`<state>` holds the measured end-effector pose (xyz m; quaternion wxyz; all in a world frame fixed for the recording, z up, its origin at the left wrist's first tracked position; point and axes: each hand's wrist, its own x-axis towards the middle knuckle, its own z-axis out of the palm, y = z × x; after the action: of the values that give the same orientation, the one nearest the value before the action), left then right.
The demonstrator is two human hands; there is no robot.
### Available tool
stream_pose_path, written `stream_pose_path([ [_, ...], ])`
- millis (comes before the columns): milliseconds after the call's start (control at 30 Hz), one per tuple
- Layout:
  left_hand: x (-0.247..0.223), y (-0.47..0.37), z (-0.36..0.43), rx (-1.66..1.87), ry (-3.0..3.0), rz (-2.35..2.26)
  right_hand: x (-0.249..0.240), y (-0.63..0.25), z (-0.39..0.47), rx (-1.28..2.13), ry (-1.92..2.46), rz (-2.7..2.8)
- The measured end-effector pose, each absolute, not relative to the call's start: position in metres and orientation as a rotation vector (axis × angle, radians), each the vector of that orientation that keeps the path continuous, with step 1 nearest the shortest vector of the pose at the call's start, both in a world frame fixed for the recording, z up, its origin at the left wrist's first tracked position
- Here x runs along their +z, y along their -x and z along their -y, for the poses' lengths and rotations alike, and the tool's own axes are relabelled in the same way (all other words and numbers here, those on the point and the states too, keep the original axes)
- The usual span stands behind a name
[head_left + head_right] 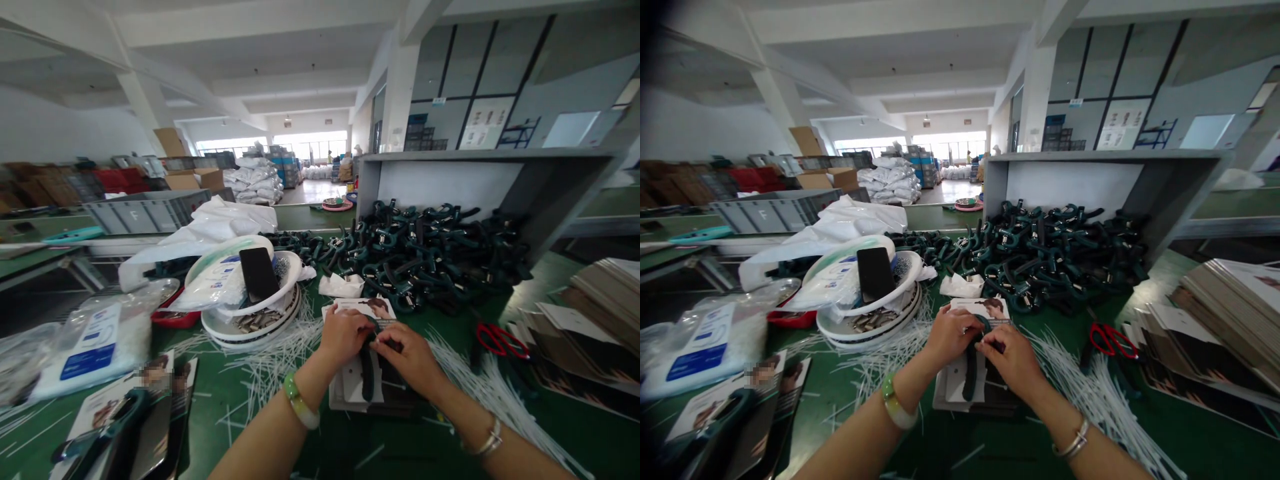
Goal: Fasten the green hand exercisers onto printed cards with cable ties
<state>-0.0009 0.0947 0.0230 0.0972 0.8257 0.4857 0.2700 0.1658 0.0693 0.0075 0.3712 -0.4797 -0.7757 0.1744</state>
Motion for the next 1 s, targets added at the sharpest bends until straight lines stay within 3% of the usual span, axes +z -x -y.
stream_pose_path([
  [633, 0.01, 0.002, -0.094, 0.874, -2.36, -1.366, 0.006, -0.16, -0.075, 0.679, 1.411, 1.868],
  [867, 0.012, 0.014, -0.094, 0.949, -2.247, -1.003, 0.01, -0.158, -0.089, 0.955, 1.435, 1.798],
  [1000, 0.014, 0.016, -0.095, 0.949, -2.292, -0.91, 0.006, -0.157, -0.093, 0.945, 1.421, 1.786],
])
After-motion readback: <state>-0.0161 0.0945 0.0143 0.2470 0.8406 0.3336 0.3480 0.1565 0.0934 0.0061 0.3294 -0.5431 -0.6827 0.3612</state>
